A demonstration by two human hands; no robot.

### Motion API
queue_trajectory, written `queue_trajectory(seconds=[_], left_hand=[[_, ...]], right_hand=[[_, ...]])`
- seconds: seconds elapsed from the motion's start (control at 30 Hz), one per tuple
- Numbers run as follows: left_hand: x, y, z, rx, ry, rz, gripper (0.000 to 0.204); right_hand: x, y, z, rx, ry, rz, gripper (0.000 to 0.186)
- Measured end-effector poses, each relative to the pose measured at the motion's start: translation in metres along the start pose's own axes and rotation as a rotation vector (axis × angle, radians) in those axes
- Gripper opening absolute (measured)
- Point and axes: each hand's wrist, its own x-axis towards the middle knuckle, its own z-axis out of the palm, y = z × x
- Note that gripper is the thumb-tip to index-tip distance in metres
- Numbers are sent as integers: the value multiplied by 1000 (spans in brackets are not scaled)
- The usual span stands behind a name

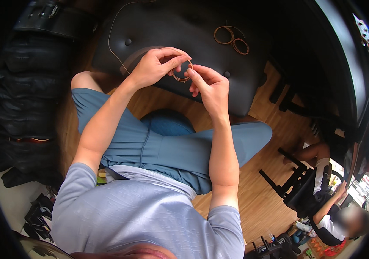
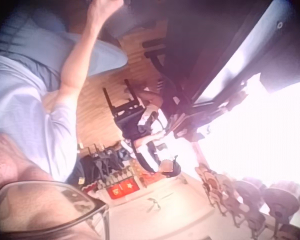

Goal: The person sits on a piano bench and repeatedly bends a thin copper wire into circular loops by hand, placing each finished loop on the bench. The person handles the wire one at a time and accumulates several loops on the bench surface.

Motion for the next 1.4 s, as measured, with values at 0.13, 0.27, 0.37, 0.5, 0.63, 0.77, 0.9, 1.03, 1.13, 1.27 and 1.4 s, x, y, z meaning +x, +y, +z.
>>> queue_trajectory(seconds=[0.13, 0.27, 0.37, 0.5, 0.63, 0.77, 0.9, 1.03, 1.13, 1.27, 1.4], left_hand=[[1, -4, -2, -28, 7, 78, 25], [2, -1, -1, -116, 93, 78, 25], [3, 1, -11, -185, 133, 29, 24], [4, 0, -19, -520, 174, -25, 24], [4, 1, -31, -515, 137, 37, 22], [4, 5, -31, -116, 112, 96, 18], [2, 0, -18, 133, 92, 246, 19], [-1, 5, -12, 296, -36, 358, 18], [-4, 6, -12, 120, -70, 206, 19], [7, 0, -27, -188, 123, 5, 37], [4, 5, -43, -281, -164, 0, 47]], right_hand=[[1, 3, 1, 25, -13, -13, 24], [3, 3, -3, 35, -13, -35, 24], [4, 3, -5, 41, -12, -46, 23], [5, 0, -10, 116, 11, -62, 23], [9, 0, -21, 236, 65, -50, 23], [11, 2, -28, 389, 90, -63, 22], [11, 2, -29, 492, 94, -41, 23], [11, 4, -32, 498, 101, -27, 23], [12, 3, -29, 325, 150, -79, 23], [9, 2, -23, 4, 172, -200, 21], [8, 4, -21, -48, 162, -200, 20]])
